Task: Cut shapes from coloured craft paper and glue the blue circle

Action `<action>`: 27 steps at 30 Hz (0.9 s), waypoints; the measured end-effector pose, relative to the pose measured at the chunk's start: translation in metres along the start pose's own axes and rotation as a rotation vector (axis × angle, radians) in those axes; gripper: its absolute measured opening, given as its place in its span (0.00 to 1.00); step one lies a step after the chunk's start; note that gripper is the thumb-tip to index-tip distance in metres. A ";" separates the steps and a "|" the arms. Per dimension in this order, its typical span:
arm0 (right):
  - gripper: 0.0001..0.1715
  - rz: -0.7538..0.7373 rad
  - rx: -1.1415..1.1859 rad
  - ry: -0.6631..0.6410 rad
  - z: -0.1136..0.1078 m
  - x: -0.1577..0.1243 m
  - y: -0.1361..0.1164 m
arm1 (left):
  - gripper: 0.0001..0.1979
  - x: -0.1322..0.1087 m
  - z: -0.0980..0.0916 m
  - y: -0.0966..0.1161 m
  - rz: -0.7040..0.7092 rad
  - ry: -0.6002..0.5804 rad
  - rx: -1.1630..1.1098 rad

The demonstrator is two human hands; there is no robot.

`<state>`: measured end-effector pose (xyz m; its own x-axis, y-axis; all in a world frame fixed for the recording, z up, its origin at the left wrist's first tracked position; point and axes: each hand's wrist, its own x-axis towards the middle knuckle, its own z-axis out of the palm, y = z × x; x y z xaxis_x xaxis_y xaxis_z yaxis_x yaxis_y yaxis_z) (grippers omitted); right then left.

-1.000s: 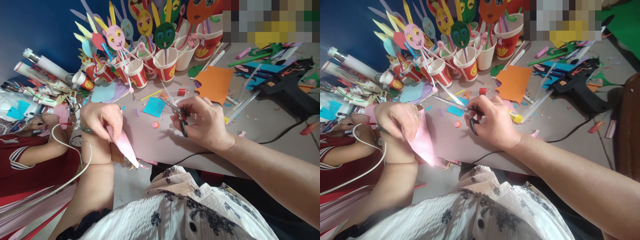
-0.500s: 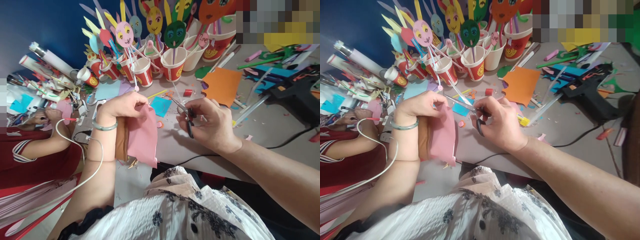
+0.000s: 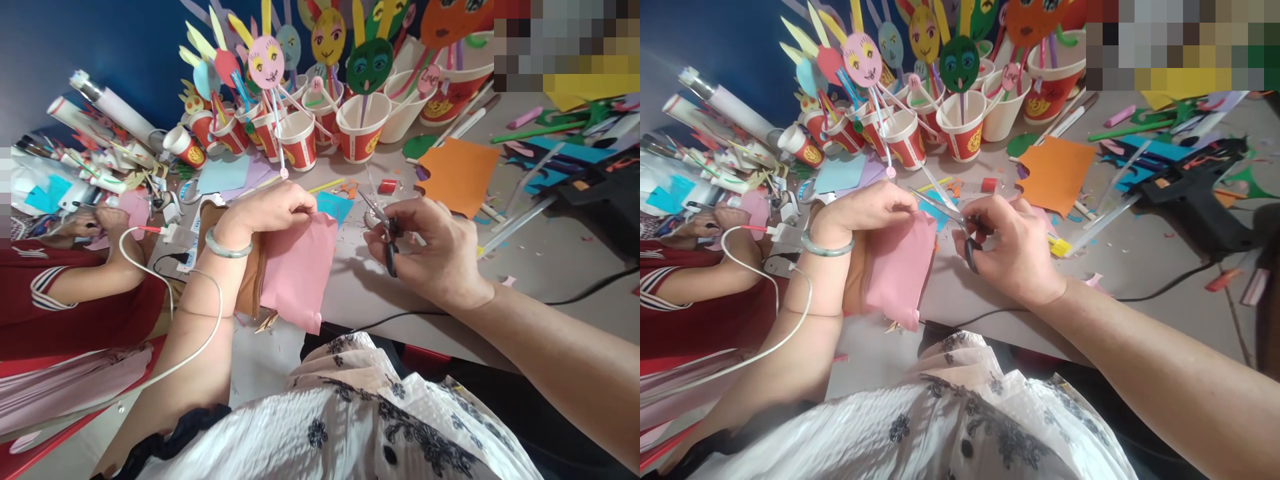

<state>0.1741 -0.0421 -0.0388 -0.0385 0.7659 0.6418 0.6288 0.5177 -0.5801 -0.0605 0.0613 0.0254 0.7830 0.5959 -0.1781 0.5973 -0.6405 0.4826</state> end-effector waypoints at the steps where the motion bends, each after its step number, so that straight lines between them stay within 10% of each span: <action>1: 0.09 0.011 -0.012 -0.007 0.000 0.000 0.000 | 0.08 0.000 0.000 0.001 0.000 -0.013 0.016; 27: 0.09 0.047 -0.033 -0.010 0.002 -0.003 0.001 | 0.05 -0.003 -0.004 0.001 0.033 -0.088 -0.012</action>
<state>0.1736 -0.0437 -0.0422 -0.0160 0.7932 0.6087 0.6552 0.4682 -0.5929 -0.0629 0.0614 0.0299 0.8149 0.5292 -0.2363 0.5690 -0.6528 0.5001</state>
